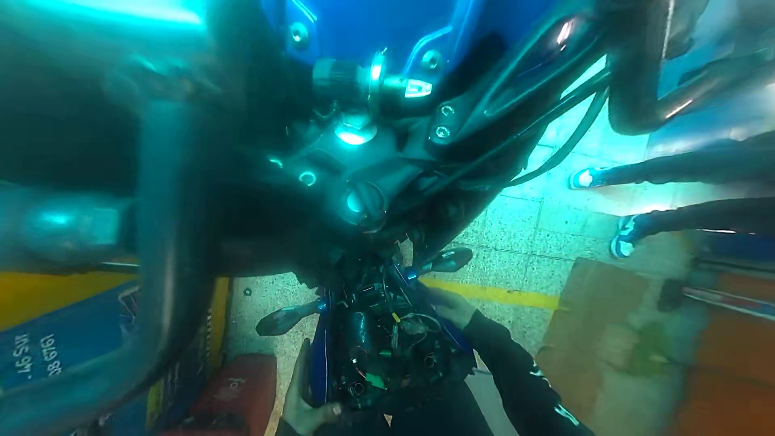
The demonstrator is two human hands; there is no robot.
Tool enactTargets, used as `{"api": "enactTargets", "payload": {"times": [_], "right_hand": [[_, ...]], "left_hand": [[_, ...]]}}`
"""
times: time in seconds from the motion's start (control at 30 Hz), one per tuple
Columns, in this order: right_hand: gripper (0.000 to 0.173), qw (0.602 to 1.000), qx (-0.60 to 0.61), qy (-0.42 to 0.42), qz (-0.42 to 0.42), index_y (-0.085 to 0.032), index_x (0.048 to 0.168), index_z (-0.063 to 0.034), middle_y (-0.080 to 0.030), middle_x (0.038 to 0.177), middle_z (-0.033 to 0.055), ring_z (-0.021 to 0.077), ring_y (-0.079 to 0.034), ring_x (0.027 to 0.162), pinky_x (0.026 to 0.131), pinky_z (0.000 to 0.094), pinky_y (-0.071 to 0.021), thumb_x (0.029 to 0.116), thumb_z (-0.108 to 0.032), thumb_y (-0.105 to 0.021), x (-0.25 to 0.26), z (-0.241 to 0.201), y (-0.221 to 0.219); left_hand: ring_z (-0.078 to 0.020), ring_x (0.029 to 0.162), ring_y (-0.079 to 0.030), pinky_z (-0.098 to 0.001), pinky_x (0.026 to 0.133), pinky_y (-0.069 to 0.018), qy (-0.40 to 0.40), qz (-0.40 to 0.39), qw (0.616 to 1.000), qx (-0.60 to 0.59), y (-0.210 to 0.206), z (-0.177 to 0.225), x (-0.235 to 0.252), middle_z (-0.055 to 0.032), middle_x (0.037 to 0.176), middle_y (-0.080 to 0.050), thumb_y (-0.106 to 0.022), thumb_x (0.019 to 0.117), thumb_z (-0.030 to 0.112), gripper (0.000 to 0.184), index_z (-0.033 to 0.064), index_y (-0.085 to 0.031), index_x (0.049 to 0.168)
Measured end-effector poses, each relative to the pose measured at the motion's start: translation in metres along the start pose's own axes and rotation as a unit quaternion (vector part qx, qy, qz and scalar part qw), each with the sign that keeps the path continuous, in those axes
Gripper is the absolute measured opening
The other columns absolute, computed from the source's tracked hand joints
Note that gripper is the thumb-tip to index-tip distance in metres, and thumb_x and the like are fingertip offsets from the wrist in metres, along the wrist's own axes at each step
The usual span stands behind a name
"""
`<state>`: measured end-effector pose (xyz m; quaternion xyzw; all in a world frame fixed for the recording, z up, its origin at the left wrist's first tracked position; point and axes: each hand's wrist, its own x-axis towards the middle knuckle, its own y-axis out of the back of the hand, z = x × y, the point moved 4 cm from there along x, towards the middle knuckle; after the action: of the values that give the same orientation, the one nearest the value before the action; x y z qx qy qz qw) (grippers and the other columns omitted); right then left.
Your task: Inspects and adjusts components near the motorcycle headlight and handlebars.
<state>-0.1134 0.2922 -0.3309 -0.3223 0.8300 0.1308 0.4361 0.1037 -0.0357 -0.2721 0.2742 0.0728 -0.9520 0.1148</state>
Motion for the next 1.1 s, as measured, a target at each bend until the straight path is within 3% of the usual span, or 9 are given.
{"api": "enactTargets", "payload": {"times": [0.17, 0.4, 0.57, 0.63, 0.7, 0.8, 0.9, 1.0, 1.1], "right_hand": [[0.053, 0.999, 0.023, -0.031, 0.016, -0.052, 0.146, -0.0069, -0.066, 0.131, 0.0146, 0.0206, -0.067, 0.114, 0.101, 0.0414, -0.0540, 0.0983, -0.024, -0.067, -0.004, -0.009, -0.003], [0.042, 0.992, 0.032, -0.035, 0.120, -0.053, 0.144, -0.0076, -0.072, 0.117, 0.0134, 0.0210, -0.070, 0.102, 0.093, 0.0440, -0.0556, 0.1059, -0.026, -0.056, -0.032, -0.019, -0.012], [0.048, 0.940, -0.135, 0.105, 0.296, -0.059, 0.138, -0.0043, -0.064, 0.133, 0.0170, 0.0272, -0.064, 0.121, 0.101, 0.0497, -0.0538, 0.0981, -0.032, -0.063, -0.075, -0.036, -0.019], [0.044, 0.901, -0.203, 0.174, 0.341, -0.064, 0.130, -0.0036, -0.066, 0.125, 0.0170, 0.0285, -0.065, 0.114, 0.094, 0.0495, -0.0562, 0.0950, -0.029, -0.065, -0.097, -0.055, -0.033], [0.035, 0.867, -0.239, 0.246, 0.361, -0.070, 0.119, -0.0051, -0.070, 0.108, 0.0118, 0.0229, -0.069, 0.097, 0.081, 0.0426, -0.0601, 0.0917, -0.026, -0.067, -0.110, -0.069, -0.049], [0.025, 0.845, -0.249, 0.340, 0.329, -0.075, 0.107, -0.0066, -0.074, 0.094, 0.0066, 0.0166, -0.071, 0.082, 0.072, 0.0366, -0.0628, 0.0902, -0.024, -0.069, -0.115, -0.076, -0.074], [0.028, 0.846, -0.255, 0.380, 0.274, -0.075, 0.109, -0.0061, -0.076, 0.098, 0.0068, 0.0169, -0.073, 0.085, 0.075, 0.0370, -0.0634, 0.0891, -0.026, -0.071, -0.117, -0.080, -0.090], [0.039, 0.850, -0.287, 0.370, 0.243, -0.072, 0.117, -0.0064, -0.075, 0.113, 0.0091, 0.0221, -0.072, 0.103, 0.089, 0.0411, -0.0613, 0.0886, -0.032, -0.072, -0.115, -0.079, -0.101], [0.045, 0.841, -0.301, 0.365, 0.263, -0.070, 0.123, -0.0080, -0.075, 0.103, 0.0084, 0.0230, -0.073, 0.093, 0.081, 0.0427, -0.0611, 0.0881, -0.037, -0.072, -0.113, -0.076, -0.107]], "left_hand": [[-0.0211, 0.132, -0.058, -0.0354, 0.102, -0.0575, 0.059, 0.040, 0.997, -0.043, -0.009, 0.004, -0.008, -0.0202, 0.157, -0.043, -0.100, 0.0533, 0.038, 0.149, -0.0059, -0.005, 0.159], [-0.0273, 0.146, -0.043, -0.0410, 0.104, -0.0554, 0.118, 0.130, 0.984, 0.037, -0.007, 0.027, -0.026, -0.0174, 0.164, -0.030, -0.096, 0.0522, 0.026, 0.135, 0.0025, -0.020, 0.161], [-0.0368, 0.134, -0.053, -0.0492, 0.110, -0.0481, -0.080, 0.139, 0.922, 0.352, -0.036, 0.082, -0.042, -0.0290, 0.143, -0.054, -0.079, 0.0793, 0.042, 0.080, -0.0054, -0.055, 0.139], [-0.0362, 0.123, -0.061, -0.0536, 0.104, -0.0503, -0.174, 0.114, 0.868, 0.451, -0.072, 0.104, -0.042, -0.0208, 0.126, -0.066, -0.075, 0.0835, 0.043, 0.053, 0.0091, -0.070, 0.123], [-0.0353, 0.121, -0.062, -0.0575, 0.100, -0.0496, -0.237, 0.083, 0.815, 0.523, -0.106, 0.111, -0.031, -0.0111, 0.127, -0.069, -0.074, 0.0852, 0.039, 0.040, 0.0244, -0.072, 0.122], [-0.0415, 0.121, -0.061, -0.0650, 0.098, -0.0474, -0.256, 0.049, 0.776, 0.574, -0.123, 0.106, -0.010, -0.0095, 0.129, -0.069, -0.076, 0.0842, 0.036, 0.029, 0.0272, -0.077, 0.112], [-0.0420, 0.122, -0.060, -0.0593, 0.098, -0.0513, -0.257, 0.026, 0.798, 0.544, -0.105, 0.107, -0.007, -0.0091, 0.121, -0.072, -0.071, 0.0880, 0.033, 0.015, 0.0222, -0.079, 0.095], [-0.0375, 0.129, -0.057, -0.0526, 0.103, -0.0516, -0.260, -0.005, 0.819, 0.512, -0.085, 0.109, -0.012, -0.0077, 0.125, -0.070, -0.067, 0.0925, 0.034, 0.019, 0.0220, -0.079, 0.100], [-0.0392, 0.122, -0.062, -0.0583, 0.093, -0.0535, -0.208, -0.006, 0.788, 0.579, -0.092, 0.126, -0.020, -0.0064, 0.120, -0.073, -0.066, 0.0915, 0.038, 0.024, 0.0222, -0.079, 0.103]]}}
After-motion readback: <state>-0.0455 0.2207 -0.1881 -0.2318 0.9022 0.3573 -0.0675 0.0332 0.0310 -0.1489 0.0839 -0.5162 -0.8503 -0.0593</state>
